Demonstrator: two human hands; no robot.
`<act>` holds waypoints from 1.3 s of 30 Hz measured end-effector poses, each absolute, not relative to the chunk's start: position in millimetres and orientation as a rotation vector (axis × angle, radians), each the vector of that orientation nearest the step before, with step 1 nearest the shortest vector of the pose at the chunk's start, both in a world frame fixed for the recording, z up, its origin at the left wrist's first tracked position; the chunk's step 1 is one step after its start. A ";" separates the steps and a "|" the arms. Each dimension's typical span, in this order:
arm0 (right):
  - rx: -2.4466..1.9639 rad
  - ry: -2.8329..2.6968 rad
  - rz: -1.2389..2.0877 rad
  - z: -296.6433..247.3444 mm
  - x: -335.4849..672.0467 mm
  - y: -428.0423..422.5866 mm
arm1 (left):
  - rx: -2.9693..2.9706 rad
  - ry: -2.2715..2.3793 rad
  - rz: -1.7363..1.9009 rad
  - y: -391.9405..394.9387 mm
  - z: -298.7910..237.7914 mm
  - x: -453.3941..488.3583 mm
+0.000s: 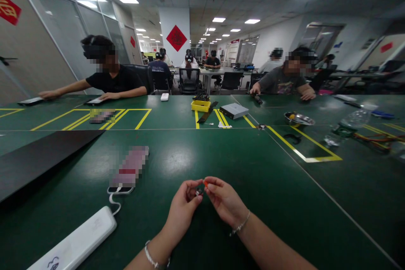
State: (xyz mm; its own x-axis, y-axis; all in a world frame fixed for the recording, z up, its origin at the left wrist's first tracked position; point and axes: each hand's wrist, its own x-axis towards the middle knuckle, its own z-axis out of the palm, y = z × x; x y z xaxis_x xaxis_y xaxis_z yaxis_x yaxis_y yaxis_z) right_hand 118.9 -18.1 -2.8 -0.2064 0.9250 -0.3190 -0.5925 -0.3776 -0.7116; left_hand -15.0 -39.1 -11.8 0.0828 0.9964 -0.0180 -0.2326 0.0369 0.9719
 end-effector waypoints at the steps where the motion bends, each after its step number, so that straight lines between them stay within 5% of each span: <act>1: -0.873 -0.547 1.811 -3.8 118.0 -19.8 | 1.106 1.040 1.245 -40.0 -10.8 -14.1; 39: -0.871 -0.763 1.868 -11.2 121.8 -24.2 | 1.145 1.189 1.220 -39.8 -8.6 -23.1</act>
